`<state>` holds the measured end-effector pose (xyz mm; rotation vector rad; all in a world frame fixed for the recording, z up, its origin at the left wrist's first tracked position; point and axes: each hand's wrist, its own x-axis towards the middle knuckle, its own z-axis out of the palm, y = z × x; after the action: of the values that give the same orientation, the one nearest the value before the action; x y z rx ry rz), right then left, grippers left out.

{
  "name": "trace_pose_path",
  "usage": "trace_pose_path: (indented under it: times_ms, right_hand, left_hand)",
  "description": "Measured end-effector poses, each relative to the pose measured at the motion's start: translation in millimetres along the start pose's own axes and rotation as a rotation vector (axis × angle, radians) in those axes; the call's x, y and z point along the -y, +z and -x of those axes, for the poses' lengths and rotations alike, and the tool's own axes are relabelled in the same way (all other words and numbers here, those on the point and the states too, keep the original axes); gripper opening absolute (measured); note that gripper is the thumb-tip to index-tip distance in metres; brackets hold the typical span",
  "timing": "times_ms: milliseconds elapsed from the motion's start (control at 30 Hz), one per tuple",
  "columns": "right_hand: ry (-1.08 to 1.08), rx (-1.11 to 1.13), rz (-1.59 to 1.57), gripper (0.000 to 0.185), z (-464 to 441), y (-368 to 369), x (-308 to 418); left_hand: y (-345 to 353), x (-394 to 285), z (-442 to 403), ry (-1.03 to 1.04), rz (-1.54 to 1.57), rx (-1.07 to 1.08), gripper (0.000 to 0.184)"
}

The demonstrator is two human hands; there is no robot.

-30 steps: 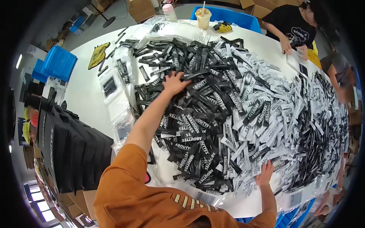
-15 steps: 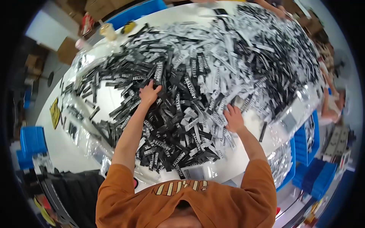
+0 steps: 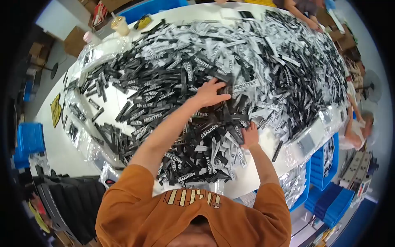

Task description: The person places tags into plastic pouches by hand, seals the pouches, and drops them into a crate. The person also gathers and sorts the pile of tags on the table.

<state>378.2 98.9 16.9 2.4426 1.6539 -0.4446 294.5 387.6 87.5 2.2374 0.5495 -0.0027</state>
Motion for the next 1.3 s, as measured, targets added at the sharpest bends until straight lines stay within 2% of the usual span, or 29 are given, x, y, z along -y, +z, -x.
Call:
trace_pose_path:
  times_ms: [33,67,100,167,200,267,300,333,367,400,467,533,567,600,633,700,733,800,867,933,1000,1067,1100,1133,1200,1267,1300]
  right_hand:
    - [0.015,0.031,0.071,0.048,-9,36,-15]
    - [0.029,-0.097,-0.004,0.046,-9,47,-21]
    - [0.043,-0.225,-0.084,0.044,-10,55,-22]
    - [0.087,-0.474,-0.257,0.04,-11,70,-20]
    - [0.018,-0.438,-0.17,0.04,-11,68,-20]
    - [-0.118,-0.367,0.01,0.039,-6,46,-18]
    - [-0.019,-0.177,-0.025,0.054,-7,54,-21]
    - [-0.014,-0.177,-0.022,0.054,-7,51,-19]
    - [-0.01,-0.179,-0.018,0.054,-6,45,-16]
    - [-0.009,-0.179,-0.013,0.055,-5,41,-12]
    - [0.014,-0.157,-0.002,0.057,-6,46,-14]
    - [0.021,-0.141,0.034,0.059,-8,46,-15]
    - [0.055,-0.046,0.074,0.065,-10,45,-15]
    - [0.046,-0.049,0.095,0.066,-10,46,-16]
    - [0.043,-0.061,0.117,0.068,-9,51,-17]
    - [0.049,-0.08,0.169,0.071,-9,57,-20]
    - [0.055,-0.028,0.145,0.073,-10,51,-19]
    - [0.013,-0.091,0.119,0.073,-9,53,-20]
    - [0.064,-0.038,0.058,0.074,-10,41,-14]
    - [0.048,-0.01,0.069,0.075,-8,33,-11]
    - [-0.044,-0.012,0.156,0.075,-7,27,-12]
    - [-0.02,-0.014,0.087,0.075,-5,21,-5]
    - [-0.011,-0.025,0.079,0.076,-4,18,-1]
    - [0.0,-0.034,0.069,0.077,-2,17,0]
    - [0.047,0.053,0.004,0.082,-1,13,2]
    - [0.084,0.176,-0.031,0.08,-3,2,-7]
    - [0.064,0.109,-0.237,0.071,0,-18,-4]
  left_hand:
    - [-9,17,15,0.124,0.121,-0.059,0.058]
    - [-20,36,34,0.246,0.236,-0.123,0.052]
    - [-39,48,62,0.29,0.142,-0.242,0.043]
    - [-73,74,123,0.19,-0.08,-0.598,0.042]
    - [-73,106,156,0.083,-0.287,-0.812,0.046]
    - [-72,148,227,-0.306,-0.426,-0.949,0.063]
    - [-52,187,261,-0.544,-0.615,-0.971,0.071]
    - [-41,197,287,-0.686,-0.5,-0.991,0.076]
    - [-15,218,303,-0.936,-0.566,-0.978,0.076]
    - [4,229,309,-1.076,-0.446,-0.986,0.075]
    - [20,213,291,-1.169,-0.465,-0.967,0.07]
    - [17,206,255,-0.895,-0.101,-0.958,0.065]
    - [23,195,228,-0.752,-0.2,-0.923,0.06]
    - [31,181,200,-0.637,-0.202,-0.927,0.056]
    - [36,174,187,-0.552,-0.311,-0.6,0.053]
    - [46,152,162,-0.338,-0.014,-0.623,0.042]
    - [35,139,160,-0.151,0.202,-0.516,0.039]
    - [-1,118,193,-0.195,0.578,-0.43,0.041]
    - [-23,152,224,-0.152,-0.01,-0.809,0.052]
    - [-33,211,257,-0.56,-0.545,-1.043,0.07]
    - [-70,245,297,-0.937,-0.391,-1.005,0.082]
    - [-85,284,320,-0.971,-0.064,-1.045,0.085]
    - [-84,296,316,-0.974,-0.05,-1.034,0.088]
    - [-96,271,304,-1.091,-0.129,-0.929,0.087]
    - [-70,294,269,-1.054,-0.24,-0.887,0.084]
    - [-66,272,246,-0.616,-0.129,-0.719,0.079]
    - [-60,254,237,-0.428,0.127,-0.647,0.074]
